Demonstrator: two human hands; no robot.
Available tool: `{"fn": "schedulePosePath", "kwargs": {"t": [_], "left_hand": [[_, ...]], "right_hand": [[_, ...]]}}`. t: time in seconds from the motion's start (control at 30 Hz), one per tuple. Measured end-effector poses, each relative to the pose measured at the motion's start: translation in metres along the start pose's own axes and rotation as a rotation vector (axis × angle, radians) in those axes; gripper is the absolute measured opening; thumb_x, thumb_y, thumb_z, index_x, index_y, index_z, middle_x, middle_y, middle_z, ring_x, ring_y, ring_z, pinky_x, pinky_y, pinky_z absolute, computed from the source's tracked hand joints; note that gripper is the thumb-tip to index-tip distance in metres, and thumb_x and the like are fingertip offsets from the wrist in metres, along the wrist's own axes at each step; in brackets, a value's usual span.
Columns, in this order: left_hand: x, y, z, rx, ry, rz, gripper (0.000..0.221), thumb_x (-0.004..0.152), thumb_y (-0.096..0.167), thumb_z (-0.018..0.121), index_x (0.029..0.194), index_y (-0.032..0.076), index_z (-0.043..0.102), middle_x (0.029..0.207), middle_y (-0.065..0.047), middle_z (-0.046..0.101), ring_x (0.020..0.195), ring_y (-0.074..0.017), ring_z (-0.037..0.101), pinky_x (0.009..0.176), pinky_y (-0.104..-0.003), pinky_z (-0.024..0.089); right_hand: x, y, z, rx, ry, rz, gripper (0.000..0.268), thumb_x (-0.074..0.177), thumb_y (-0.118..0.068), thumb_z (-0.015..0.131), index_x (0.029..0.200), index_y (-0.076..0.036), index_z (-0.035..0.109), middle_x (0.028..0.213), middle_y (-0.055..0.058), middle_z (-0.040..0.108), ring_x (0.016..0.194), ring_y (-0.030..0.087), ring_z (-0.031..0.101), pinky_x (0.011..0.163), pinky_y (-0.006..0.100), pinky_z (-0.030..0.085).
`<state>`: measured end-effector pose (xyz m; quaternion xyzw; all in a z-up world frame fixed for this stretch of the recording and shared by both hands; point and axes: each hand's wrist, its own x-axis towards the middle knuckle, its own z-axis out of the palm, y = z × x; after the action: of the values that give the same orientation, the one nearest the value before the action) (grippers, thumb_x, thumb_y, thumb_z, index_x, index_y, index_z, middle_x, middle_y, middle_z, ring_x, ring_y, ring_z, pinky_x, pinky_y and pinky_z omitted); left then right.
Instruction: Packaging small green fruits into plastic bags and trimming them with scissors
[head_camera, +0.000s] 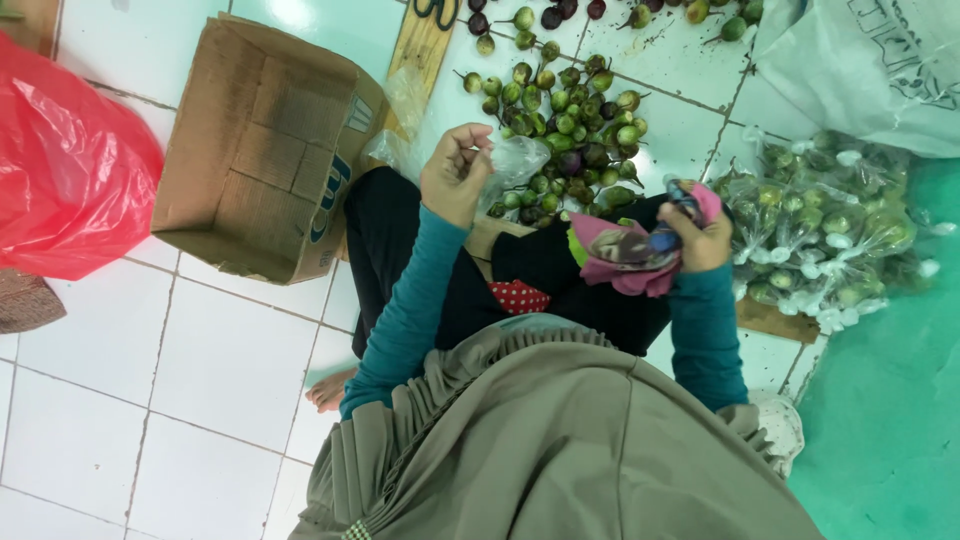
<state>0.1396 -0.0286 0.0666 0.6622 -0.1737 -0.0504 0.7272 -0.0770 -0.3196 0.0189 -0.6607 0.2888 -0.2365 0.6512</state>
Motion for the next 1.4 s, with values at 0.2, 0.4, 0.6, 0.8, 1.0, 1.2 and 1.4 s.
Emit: {"fn": "schedulePosePath", "kwargs": {"t": [0.2, 0.4, 0.6, 0.8, 1.0, 1.2, 1.4], "left_hand": [[-0.003, -0.062, -0.024, 0.299, 0.207, -0.129, 0.023, 0.100, 0.004, 0.056, 0.117, 0.012, 0.069, 0.098, -0.006, 0.069, 0.074, -0.0153, 0.072, 0.074, -0.031, 0.060], [-0.013, -0.122, -0.081, 0.398, 0.409, -0.223, 0.027, 0.093, 0.001, 0.058, 0.113, 0.009, 0.073, 0.096, -0.008, 0.071, 0.071, -0.0138, 0.071, 0.072, -0.026, 0.062], [-0.017, -0.111, -0.099, 0.640, 0.509, -0.244, 0.032, 0.100, 0.015, 0.067, 0.128, 0.028, 0.069, 0.144, -0.006, 0.053, 0.124, -0.0334, 0.063, 0.097, -0.059, 0.053], [0.006, -0.041, -0.022, 0.644, 0.400, 0.568, 0.078, 0.096, -0.018, 0.062, 0.159, 0.023, 0.040, 0.158, -0.023, 0.035, 0.117, -0.0407, 0.070, 0.108, -0.063, 0.052], [-0.024, -0.093, 0.055, 0.619, -0.086, 0.250, 0.034, 0.103, -0.005, 0.051, 0.123, 0.019, 0.067, 0.129, -0.005, 0.056, 0.109, -0.0276, 0.061, 0.090, -0.046, 0.054], [-0.065, -0.225, 0.065, 1.187, -0.321, 0.135, 0.007, 0.102, 0.017, 0.060, 0.109, 0.017, 0.062, 0.120, -0.005, 0.059, 0.116, -0.0271, 0.056, 0.089, -0.043, 0.047], [-0.036, -0.233, 0.102, 1.079, -0.222, 0.379, 0.024, 0.099, 0.021, 0.066, 0.121, 0.028, 0.060, 0.116, -0.001, 0.058, 0.106, -0.0244, 0.056, 0.081, -0.040, 0.041]], "right_hand": [[0.032, 0.017, -0.091, 0.039, 0.349, 0.103, 0.046, 0.088, -0.006, 0.084, 0.131, -0.009, 0.068, 0.093, 0.003, 0.065, 0.071, 0.014, 0.063, 0.062, 0.031, 0.062], [0.045, 0.021, -0.080, -0.251, 0.359, -0.183, 0.031, 0.091, -0.002, 0.079, 0.121, -0.005, 0.076, 0.089, 0.001, 0.066, 0.082, 0.014, 0.062, 0.076, 0.034, 0.058], [0.042, 0.085, -0.030, -0.282, 0.154, -0.267, 0.051, 0.096, 0.018, 0.070, 0.143, 0.000, 0.064, 0.081, 0.022, 0.072, 0.065, 0.033, 0.072, 0.063, 0.042, 0.057], [0.034, 0.070, -0.009, -0.560, 0.156, -0.321, 0.042, 0.103, 0.007, 0.065, 0.143, 0.011, 0.056, 0.118, 0.041, 0.066, 0.107, 0.064, 0.058, 0.082, 0.065, 0.049], [0.029, 0.025, 0.023, -0.664, 0.187, -0.402, 0.040, 0.105, 0.002, 0.065, 0.143, 0.010, 0.056, 0.120, 0.038, 0.065, 0.105, 0.061, 0.059, 0.084, 0.063, 0.052], [0.035, 0.060, 0.011, -0.756, 0.218, -0.393, 0.045, 0.102, -0.006, 0.071, 0.144, 0.004, 0.058, 0.127, 0.031, 0.065, 0.107, 0.055, 0.062, 0.088, 0.058, 0.053], [0.038, 0.058, 0.014, -0.765, 0.232, -0.401, 0.040, 0.104, -0.010, 0.071, 0.141, 0.003, 0.061, 0.125, 0.029, 0.067, 0.108, 0.053, 0.062, 0.088, 0.059, 0.052]]}}
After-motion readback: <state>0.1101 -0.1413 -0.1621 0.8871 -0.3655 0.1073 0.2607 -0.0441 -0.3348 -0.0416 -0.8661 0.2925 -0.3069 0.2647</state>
